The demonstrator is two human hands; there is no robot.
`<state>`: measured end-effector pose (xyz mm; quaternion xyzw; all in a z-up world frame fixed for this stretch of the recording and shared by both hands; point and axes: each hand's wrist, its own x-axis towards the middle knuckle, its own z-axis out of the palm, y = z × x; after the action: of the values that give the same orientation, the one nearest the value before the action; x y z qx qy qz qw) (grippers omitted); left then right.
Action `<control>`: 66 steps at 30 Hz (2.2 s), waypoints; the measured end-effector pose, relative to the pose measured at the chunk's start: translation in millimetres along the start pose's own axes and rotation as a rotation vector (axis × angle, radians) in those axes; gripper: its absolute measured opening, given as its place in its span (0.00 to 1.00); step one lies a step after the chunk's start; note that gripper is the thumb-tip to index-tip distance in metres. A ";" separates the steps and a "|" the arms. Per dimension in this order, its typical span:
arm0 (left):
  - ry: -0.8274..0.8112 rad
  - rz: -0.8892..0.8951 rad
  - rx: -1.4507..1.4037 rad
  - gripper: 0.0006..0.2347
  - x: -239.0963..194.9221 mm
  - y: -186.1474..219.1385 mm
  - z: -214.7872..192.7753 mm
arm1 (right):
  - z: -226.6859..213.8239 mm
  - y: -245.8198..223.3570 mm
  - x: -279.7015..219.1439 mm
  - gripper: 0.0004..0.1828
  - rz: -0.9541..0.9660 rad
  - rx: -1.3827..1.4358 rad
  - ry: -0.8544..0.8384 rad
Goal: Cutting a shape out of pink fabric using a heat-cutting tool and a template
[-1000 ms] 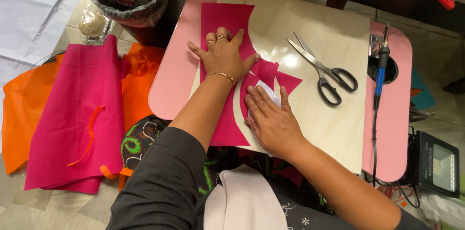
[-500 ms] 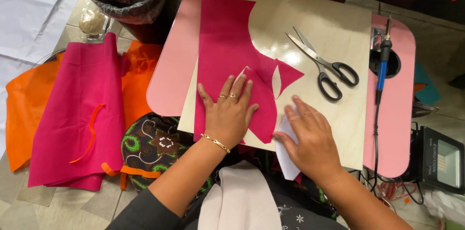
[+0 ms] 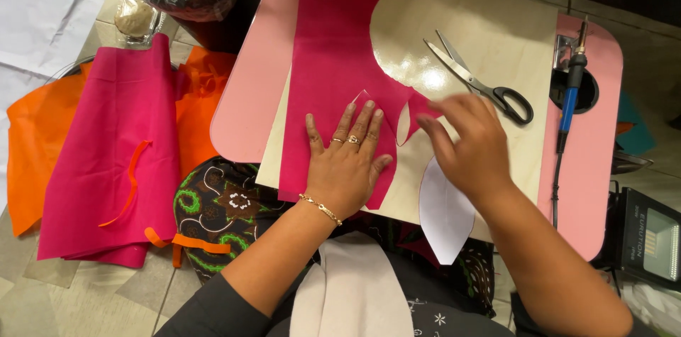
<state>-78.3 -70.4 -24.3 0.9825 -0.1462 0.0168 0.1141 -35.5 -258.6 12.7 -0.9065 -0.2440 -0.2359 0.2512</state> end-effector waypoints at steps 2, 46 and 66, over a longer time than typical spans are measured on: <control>-0.052 -0.018 0.019 0.27 0.8 1.9 -4.9 | 21.6 7.3 19.5 0.16 0.113 0.017 -0.079; 0.009 0.000 0.158 0.35 1.2 -1.1 1.0 | 68.8 2.5 53.9 0.09 0.269 0.163 -0.214; -0.080 -0.012 0.131 0.33 4.2 0.4 -6.2 | 74.9 20.3 56.5 0.08 0.212 0.137 -0.208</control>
<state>-74.3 -70.5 -17.9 0.9886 -0.1432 -0.0134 0.0437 42.2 -212.9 -20.2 -0.9274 -0.1872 -0.0958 0.3095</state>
